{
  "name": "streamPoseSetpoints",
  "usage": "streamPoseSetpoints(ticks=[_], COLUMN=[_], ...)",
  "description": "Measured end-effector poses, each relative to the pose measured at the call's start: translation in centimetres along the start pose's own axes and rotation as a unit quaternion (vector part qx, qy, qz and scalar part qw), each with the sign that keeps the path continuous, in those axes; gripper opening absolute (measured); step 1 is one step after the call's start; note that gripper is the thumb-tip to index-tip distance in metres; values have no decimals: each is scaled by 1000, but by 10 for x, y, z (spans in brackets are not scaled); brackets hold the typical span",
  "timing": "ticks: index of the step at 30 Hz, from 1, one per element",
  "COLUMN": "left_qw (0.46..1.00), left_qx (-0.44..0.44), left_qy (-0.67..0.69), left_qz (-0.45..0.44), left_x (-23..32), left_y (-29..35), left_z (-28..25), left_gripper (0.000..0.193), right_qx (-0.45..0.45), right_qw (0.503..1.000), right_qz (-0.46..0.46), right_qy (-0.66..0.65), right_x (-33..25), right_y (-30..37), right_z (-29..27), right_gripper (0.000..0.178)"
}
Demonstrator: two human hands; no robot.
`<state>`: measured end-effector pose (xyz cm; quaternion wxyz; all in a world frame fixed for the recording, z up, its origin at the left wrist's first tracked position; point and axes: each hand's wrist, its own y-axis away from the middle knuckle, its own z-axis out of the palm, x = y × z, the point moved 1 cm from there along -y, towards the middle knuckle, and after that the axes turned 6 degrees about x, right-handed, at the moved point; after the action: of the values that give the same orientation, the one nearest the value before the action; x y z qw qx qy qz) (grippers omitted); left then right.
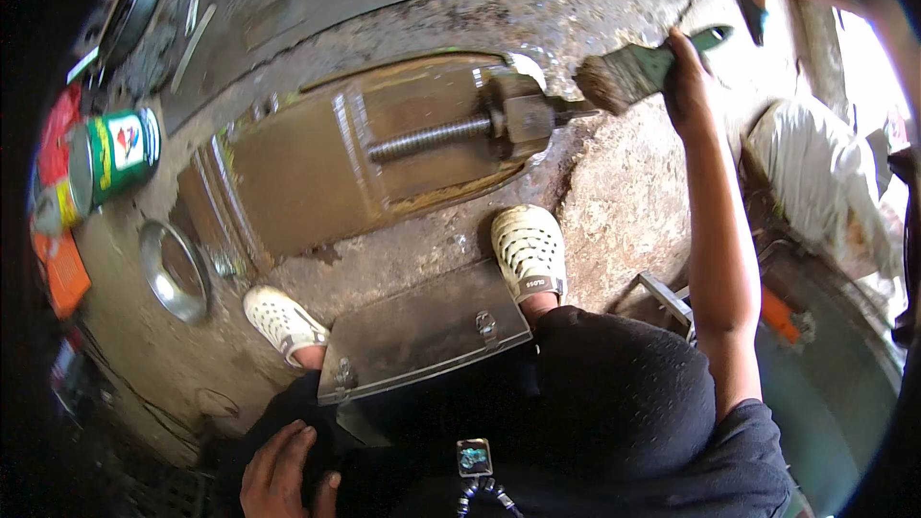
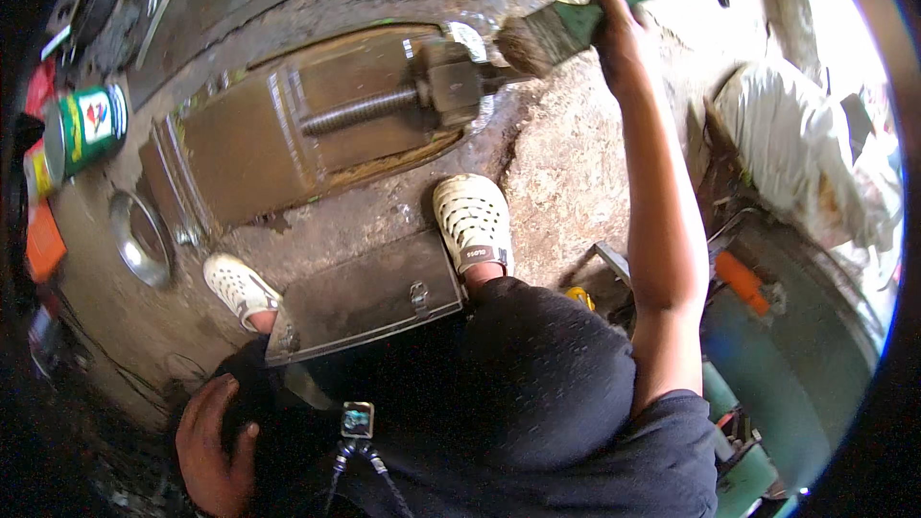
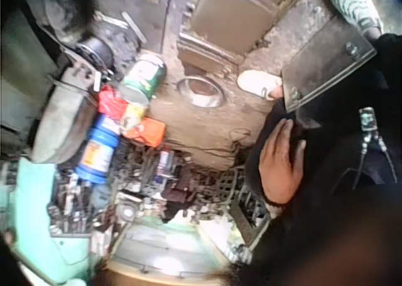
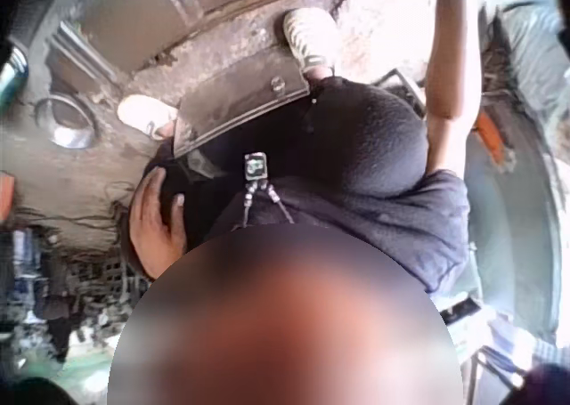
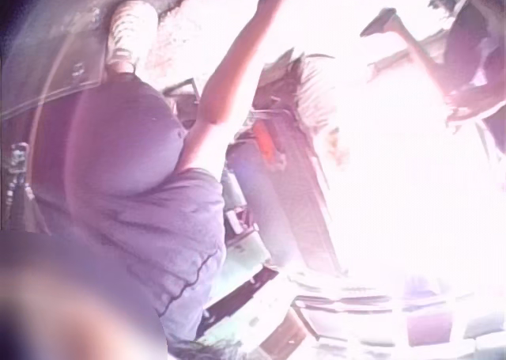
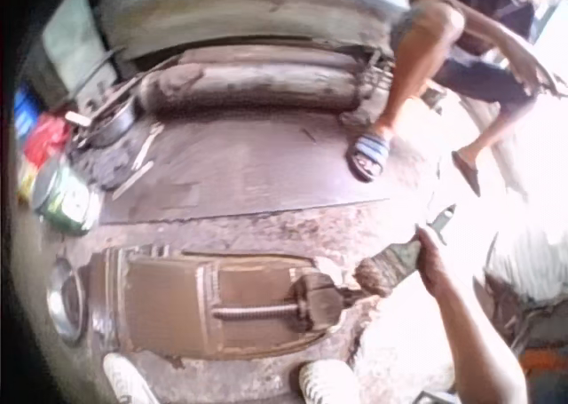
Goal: The person cleans a metal vise and surrounding floor area using a brush and a scraper. They repeatedly dip the brush into a metal bowl and scrub the vise, then switch to a scraper to remove residue from the vise and floor.
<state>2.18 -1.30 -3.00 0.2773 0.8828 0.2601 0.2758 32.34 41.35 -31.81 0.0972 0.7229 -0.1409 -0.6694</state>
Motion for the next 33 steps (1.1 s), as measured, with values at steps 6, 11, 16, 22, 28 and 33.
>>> streamPoseSetpoints(ticks=[6, 11, 16, 22, 28, 33], left_qw=[997, 996, 994, 993, 990, 992], left_qx=[-16, -48, -77, -86, -97, -88], left_qy=[-20, -44, -31, -31, -34, -36], left_qz=[-74, -65, -66, -76, -92, -85], left_x=[28, 26, 26, 17, 19, 24], left_y=[-43, -71, -76, -84, -89, -88], left_z=[25, 35, 34, 37, 42, 43], left_gripper=[42, 41, 39, 39, 38, 37], right_qx=[-61, -133, -160, -183, -91, -92], right_qw=[931, 866, 916, 848, 926, 938], right_qz=[-77, -94, 34, -19, 140, 187], right_qy=[351, 473, 365, 497, 338, 278], right_x=[31, 44, 48, 57, 70, 66], right_y=[-34, -37, -49, -48, -52, -40], right_z=[25, 85, 90, 88, 77, 56], right_gripper=[52, 50, 47, 45, 38, 41])
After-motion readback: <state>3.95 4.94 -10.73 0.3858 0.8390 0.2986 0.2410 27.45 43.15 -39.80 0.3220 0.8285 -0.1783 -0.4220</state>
